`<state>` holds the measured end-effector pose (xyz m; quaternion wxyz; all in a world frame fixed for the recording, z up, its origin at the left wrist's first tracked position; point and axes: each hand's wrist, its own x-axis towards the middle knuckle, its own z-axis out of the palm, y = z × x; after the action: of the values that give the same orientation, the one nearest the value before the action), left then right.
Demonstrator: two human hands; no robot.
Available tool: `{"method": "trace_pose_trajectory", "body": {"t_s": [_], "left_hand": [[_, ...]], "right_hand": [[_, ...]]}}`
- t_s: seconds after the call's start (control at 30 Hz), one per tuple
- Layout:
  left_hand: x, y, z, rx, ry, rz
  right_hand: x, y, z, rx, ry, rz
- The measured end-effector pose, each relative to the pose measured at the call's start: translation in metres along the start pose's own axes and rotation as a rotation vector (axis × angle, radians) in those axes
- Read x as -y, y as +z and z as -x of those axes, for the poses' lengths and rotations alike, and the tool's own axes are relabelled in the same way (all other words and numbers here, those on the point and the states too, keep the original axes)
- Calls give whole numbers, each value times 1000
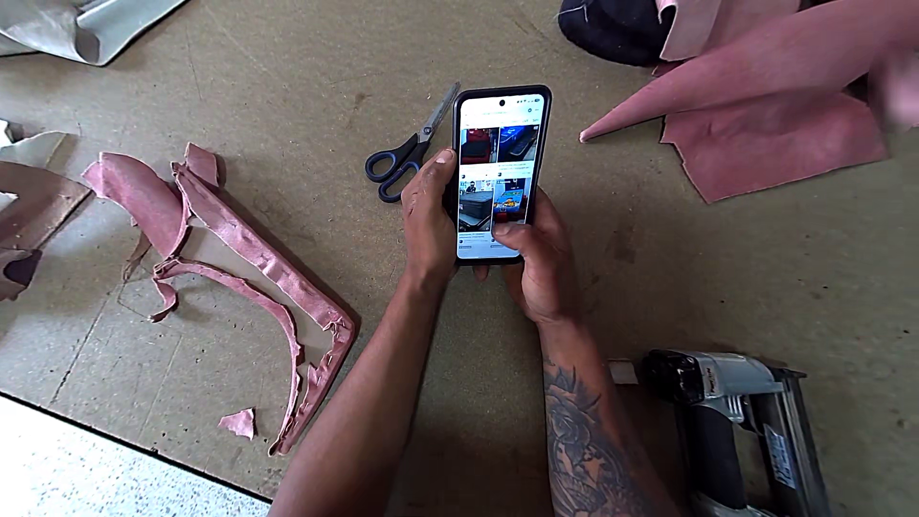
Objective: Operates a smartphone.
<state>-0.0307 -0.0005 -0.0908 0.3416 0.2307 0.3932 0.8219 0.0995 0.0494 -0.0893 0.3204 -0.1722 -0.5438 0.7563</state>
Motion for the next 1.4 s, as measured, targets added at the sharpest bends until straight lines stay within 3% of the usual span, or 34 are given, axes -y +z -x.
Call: {"method": "trace_pose_trajectory", "body": {"t_s": [1.4], "left_hand": [[-1,1,-1,-32,-7,-20]], "right_hand": [[3,3,0,-38,37,19]]}}
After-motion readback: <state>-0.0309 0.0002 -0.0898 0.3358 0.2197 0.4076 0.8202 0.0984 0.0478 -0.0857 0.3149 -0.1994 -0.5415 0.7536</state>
